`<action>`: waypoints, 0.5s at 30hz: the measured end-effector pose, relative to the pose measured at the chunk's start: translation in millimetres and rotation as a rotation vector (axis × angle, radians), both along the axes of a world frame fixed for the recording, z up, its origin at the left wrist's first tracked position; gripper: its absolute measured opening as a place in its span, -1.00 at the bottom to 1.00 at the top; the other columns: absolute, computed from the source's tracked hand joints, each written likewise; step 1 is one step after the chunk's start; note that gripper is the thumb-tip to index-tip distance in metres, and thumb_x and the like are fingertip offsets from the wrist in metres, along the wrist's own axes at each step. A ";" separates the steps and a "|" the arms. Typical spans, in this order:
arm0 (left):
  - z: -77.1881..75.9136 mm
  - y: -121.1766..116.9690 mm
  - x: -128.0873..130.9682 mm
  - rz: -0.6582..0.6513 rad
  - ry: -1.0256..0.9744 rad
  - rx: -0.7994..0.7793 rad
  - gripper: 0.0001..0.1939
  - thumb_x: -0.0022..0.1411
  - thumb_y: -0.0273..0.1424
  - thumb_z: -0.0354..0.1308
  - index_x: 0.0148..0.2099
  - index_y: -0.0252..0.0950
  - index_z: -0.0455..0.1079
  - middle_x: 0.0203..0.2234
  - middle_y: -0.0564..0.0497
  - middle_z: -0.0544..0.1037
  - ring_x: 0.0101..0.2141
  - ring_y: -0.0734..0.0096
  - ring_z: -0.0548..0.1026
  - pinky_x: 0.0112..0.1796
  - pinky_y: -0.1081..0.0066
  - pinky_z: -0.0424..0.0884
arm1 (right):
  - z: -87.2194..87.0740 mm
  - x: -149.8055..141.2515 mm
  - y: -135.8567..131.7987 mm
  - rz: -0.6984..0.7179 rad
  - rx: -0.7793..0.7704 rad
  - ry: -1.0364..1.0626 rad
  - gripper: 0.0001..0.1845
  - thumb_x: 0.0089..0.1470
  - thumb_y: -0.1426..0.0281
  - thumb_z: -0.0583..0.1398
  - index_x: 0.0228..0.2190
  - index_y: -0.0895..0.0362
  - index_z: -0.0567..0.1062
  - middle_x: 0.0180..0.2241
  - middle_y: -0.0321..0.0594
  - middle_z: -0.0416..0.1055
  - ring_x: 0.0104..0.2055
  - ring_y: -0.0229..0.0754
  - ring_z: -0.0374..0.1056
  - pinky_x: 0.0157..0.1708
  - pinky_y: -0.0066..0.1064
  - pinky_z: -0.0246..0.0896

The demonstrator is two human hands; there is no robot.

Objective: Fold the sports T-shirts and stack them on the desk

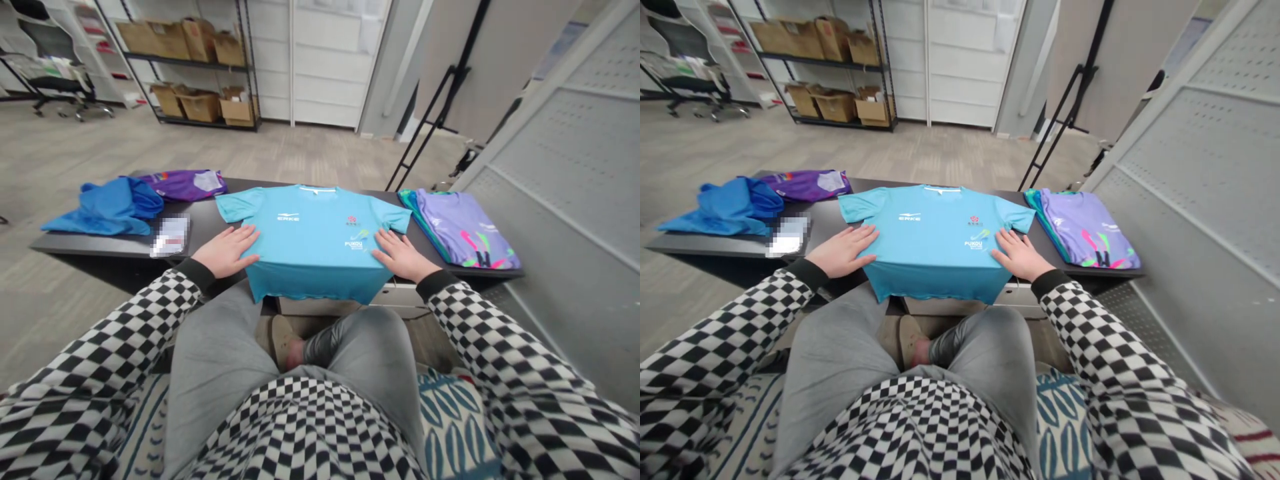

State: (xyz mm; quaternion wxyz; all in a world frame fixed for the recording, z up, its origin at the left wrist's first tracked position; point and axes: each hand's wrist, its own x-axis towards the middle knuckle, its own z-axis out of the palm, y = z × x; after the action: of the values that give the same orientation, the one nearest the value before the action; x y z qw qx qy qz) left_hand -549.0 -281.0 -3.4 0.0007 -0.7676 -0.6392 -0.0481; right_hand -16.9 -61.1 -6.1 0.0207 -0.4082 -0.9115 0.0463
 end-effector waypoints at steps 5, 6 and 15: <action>-5.5 -11.0 -1.1 0.027 0.019 0.019 -0.05 0.57 0.16 -0.12 0.70 -0.37 0.05 0.65 -0.27 0.04 0.63 -0.05 0.04 0.57 -0.06 -0.12 | -3.3 8.3 -10.2 -0.024 0.001 -0.015 -0.15 0.54 -0.07 -0.08 0.63 0.05 0.10 0.67 -0.01 -0.08 0.70 0.29 -0.17 0.61 0.38 -0.27; -5.7 -11.3 -1.7 0.027 0.014 0.020 -0.04 0.56 0.18 -0.12 0.70 -0.36 0.06 0.65 -0.27 0.05 0.62 -0.06 0.05 0.57 -0.06 -0.12 | -2.0 8.9 -10.5 -0.024 -0.015 -0.018 -0.15 0.54 -0.08 -0.07 0.63 0.04 0.11 0.67 -0.01 -0.08 0.70 0.29 -0.17 0.60 0.39 -0.26; -8.5 -4.5 -20.3 0.134 -0.335 0.128 0.00 0.53 0.27 -0.15 0.73 -0.24 -0.01 0.67 -0.12 -0.02 0.62 -0.10 0.03 0.55 -0.05 0.07 | 29.2 22.0 77.1 -0.439 0.157 0.360 -0.37 0.43 0.21 0.06 0.33 0.24 0.54 0.22 0.24 0.62 0.27 0.24 0.57 0.32 0.03 0.43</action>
State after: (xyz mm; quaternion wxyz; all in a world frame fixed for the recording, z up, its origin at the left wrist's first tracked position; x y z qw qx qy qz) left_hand -569.3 -285.5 -11.8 -0.0537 -0.7029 -0.6756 -0.2157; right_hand 5.0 16.0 23.1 0.2231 -0.5778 -0.7839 0.0417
